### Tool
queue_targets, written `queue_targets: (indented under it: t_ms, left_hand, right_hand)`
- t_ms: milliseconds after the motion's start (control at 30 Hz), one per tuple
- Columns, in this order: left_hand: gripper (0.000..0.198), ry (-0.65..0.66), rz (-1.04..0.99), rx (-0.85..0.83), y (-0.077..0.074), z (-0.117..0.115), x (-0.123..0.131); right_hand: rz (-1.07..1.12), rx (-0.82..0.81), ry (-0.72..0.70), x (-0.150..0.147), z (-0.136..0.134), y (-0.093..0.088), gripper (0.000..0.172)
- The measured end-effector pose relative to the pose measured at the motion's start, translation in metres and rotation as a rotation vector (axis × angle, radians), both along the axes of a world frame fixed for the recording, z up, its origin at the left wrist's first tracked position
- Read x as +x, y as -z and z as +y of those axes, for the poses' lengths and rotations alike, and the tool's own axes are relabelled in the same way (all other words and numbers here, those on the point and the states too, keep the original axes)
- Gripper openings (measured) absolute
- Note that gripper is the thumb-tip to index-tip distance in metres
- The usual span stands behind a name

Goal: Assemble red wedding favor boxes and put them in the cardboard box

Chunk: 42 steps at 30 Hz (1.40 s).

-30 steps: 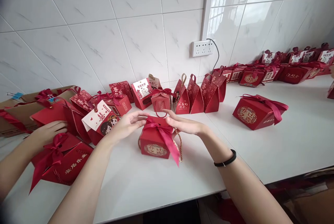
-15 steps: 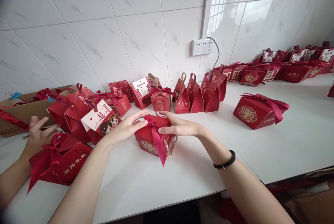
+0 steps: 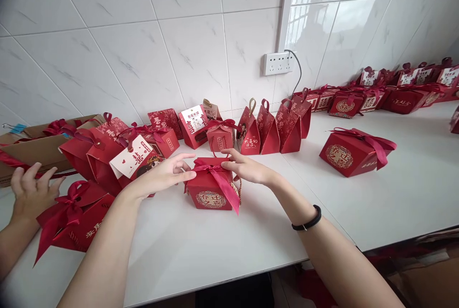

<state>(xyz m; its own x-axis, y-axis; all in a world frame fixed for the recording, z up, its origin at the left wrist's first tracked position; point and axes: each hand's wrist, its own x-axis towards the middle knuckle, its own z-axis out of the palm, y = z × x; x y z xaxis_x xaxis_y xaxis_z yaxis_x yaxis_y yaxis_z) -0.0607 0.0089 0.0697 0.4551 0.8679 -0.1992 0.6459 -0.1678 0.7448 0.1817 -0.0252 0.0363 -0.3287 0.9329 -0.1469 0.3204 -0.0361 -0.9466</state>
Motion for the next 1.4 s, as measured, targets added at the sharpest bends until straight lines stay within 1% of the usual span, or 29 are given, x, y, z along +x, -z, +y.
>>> queue_targets:
  t_ms: [133,300,367,467,567,633,700,833,933,1067,1267,1400]
  left_hand:
    - [0.062,0.042,-0.062,0.029,-0.004,-0.001,0.0]
    - [0.032,0.075,-0.236,0.098,-0.01,-0.005,0.0]
    - [0.026,0.097,-0.273,0.094,-0.011,-0.007,0.0]
    - [0.023,0.166,-0.271,0.017,-0.012,-0.009,0.0]
    - [0.018,0.252,-0.247,-0.115,-0.011,-0.009,0.0]
    - [0.014,0.289,-0.196,-0.198,-0.01,-0.008,0.0]
    - [0.014,0.289,-0.134,-0.245,-0.01,-0.007,-0.001]
    - [0.017,0.243,-0.042,-0.242,-0.011,-0.008,-0.003]
    - [0.017,0.25,0.019,-0.258,-0.013,-0.01,-0.004]
    - [0.015,0.289,0.083,-0.291,-0.014,-0.009,-0.005]
    - [0.015,0.368,0.078,-0.352,-0.014,-0.008,-0.009]
    - [0.016,0.432,0.167,-0.408,-0.017,-0.01,-0.014]
  right_hand:
    - [0.011,0.03,0.043,0.001,0.003,0.004,0.047]
    - [-0.045,0.036,0.07,-0.001,0.002,0.002,0.048]
    - [-0.062,0.038,0.074,-0.001,0.002,0.002,0.049]
    - [-0.061,0.051,0.068,-0.001,0.003,0.003,0.05]
    - [-0.069,0.053,0.066,-0.001,0.003,0.002,0.049]
    - [-0.076,0.047,0.065,-0.001,0.002,0.001,0.049]
    - [-0.074,0.045,0.065,-0.002,0.001,-0.001,0.049]
    - [-0.092,0.049,0.071,-0.004,-0.001,-0.003,0.048]
    - [-0.097,0.065,0.07,-0.004,-0.001,-0.001,0.048]
    - [-0.091,0.082,0.068,-0.003,0.001,0.002,0.048]
    - [-0.072,0.093,0.066,-0.002,0.003,0.003,0.049]
    - [-0.072,0.099,0.065,-0.002,0.003,0.005,0.049]
